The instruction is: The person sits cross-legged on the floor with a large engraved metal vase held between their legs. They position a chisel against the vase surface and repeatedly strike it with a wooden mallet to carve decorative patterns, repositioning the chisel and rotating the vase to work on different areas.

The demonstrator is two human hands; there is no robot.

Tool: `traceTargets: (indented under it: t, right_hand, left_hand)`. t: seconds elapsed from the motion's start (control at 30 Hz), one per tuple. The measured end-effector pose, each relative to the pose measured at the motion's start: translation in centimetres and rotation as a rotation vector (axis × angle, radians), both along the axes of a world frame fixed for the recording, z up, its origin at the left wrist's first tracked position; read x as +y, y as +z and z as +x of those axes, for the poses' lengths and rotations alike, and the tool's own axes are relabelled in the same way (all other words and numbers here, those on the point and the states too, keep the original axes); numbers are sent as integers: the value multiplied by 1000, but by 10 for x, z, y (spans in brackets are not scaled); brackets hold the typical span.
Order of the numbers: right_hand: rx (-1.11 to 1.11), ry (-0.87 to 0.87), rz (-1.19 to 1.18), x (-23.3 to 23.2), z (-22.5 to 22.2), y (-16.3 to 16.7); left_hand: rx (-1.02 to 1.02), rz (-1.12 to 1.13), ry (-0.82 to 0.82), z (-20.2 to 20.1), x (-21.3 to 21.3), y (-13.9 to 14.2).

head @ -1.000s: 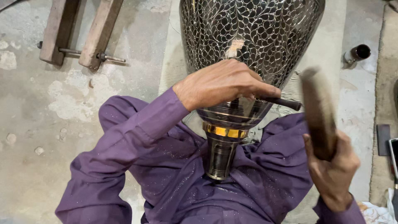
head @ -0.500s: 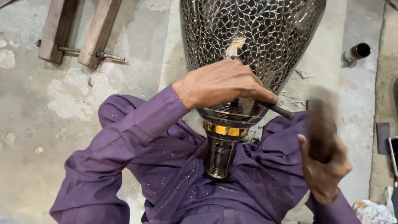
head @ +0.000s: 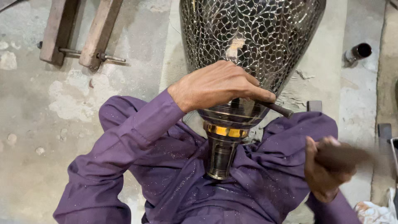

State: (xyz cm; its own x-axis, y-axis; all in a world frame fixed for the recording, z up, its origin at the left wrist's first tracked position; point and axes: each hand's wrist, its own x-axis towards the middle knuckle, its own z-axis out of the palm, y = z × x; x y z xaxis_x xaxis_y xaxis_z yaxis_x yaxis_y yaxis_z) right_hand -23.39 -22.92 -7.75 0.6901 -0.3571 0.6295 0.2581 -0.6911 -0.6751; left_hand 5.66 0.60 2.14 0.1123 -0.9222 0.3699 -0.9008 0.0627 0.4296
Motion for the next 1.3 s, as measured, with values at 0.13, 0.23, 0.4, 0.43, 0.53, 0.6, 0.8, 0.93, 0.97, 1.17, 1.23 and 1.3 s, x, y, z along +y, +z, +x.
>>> traceTargets:
  t: [0.13,0.23,0.4,0.43,0.53,0.6,0.8,0.93,0.97,1.17,1.23,1.3]
  right_hand:
    - [333,-110,-167,2,-3,20]
    - [364,-179,-65,7,8,44]
    - [575,-182,-660,4,26,85]
    - [516,-176,-549,2,27,90]
    - [382,-98,-65,-8,32,98]
    - [373,-43,168,-15,32,99]
    - [714,-184,-528,-60,26,92]
    - [632,17,-556,-103,42,72]
    - [701,-48,-626,-111,50,66]
    - [835,100,-482,-124,70,93]
    - [824,134,-490,-118,83,105]
    - [794,151,-555,-113,99,112]
  left_hand:
    - [65,76,16,2,6,-2]
    - [177,86,51,6,9,-4]
    - [267,-122,87,1,14,-15]
    - [256,-126,100,0,13,-18]
    - [246,-114,160,-3,15,-23]
    - [252,-73,173,-4,18,-24]
    - [411,-202,272,-15,26,-27]
    - [454,-261,352,-22,23,-31]
    - [472,-282,364,-23,22,-32]
    - [512,-359,406,-32,25,-38]
    - [532,-358,406,-32,25,-42]
    - [565,-344,434,-34,25,-47]
